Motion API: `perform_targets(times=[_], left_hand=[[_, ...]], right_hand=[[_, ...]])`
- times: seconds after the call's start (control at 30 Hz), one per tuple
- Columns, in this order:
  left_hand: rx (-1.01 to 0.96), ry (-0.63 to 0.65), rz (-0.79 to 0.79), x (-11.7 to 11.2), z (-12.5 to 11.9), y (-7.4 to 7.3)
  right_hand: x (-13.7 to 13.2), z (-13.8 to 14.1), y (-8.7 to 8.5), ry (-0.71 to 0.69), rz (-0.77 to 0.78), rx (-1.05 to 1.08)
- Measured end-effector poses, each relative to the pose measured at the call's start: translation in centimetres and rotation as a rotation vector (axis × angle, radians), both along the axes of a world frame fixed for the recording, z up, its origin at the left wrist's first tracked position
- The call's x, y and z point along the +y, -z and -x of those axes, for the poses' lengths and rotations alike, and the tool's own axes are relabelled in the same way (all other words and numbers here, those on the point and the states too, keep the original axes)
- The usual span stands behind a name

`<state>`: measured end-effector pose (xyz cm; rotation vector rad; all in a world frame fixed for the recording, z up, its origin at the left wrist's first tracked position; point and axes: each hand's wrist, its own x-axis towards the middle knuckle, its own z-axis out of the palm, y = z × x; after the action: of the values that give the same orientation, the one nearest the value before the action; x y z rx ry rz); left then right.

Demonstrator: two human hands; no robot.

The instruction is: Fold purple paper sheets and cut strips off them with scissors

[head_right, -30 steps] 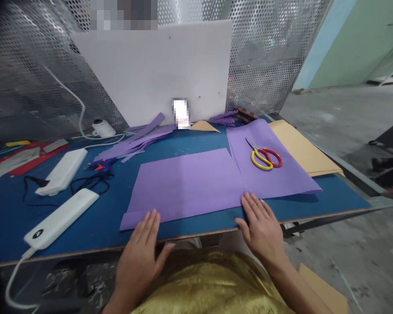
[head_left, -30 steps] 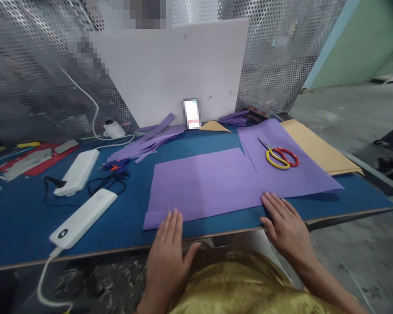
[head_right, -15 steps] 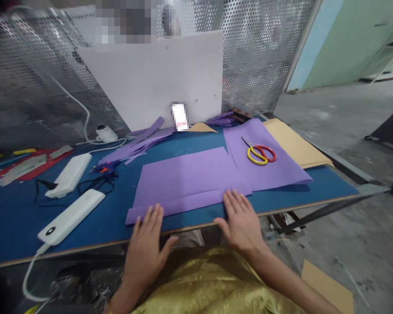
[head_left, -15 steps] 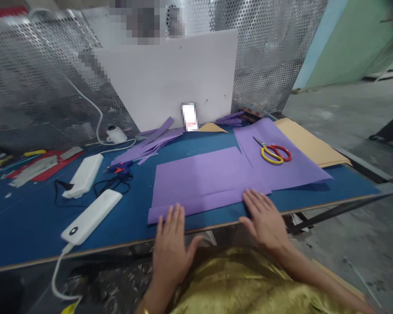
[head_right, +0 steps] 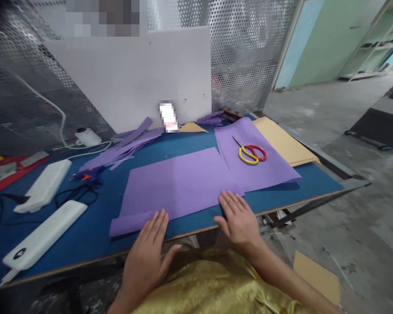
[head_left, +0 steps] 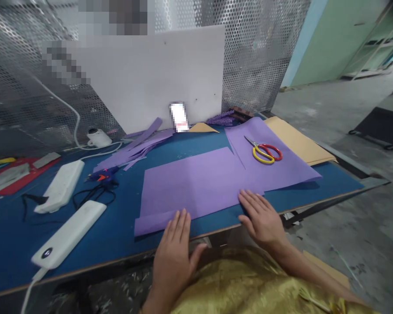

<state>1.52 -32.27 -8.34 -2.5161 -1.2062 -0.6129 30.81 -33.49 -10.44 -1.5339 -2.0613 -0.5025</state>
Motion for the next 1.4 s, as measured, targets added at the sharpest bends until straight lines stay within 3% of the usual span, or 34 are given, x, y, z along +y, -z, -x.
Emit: perform_targets(times=[0.17, 0.4, 0.7, 0.87, 1.4], left_hand=[[0.007, -0.133, 0.017, -0.7, 3.7, 0.6], [0.049, -0.303, -0.005, -1.7, 7.7, 0.4], [-0.014, -0.323, -0.077, -1.8, 7.4, 0.6], [-0.022, -0.322, -0.090, -1.5, 8.3, 0.3], [-0.024, -0.341, -0.137, -1.1, 8.6, 0.1]], right_hand=[[-0.5, -3.0, 0.2, 0.072, 0.010, 0.003], [-0.6, -3.2, 0.5, 0.073, 0.016, -0.002], [-1.2, -3.8, 0.6, 0.172, -0.026, -0.018], [-1.0, -3.4, 0.3, 0.218, -0.018, -0.050], [-0.6, -3.6, -0.3, 0.212, -0.027, -0.103]])
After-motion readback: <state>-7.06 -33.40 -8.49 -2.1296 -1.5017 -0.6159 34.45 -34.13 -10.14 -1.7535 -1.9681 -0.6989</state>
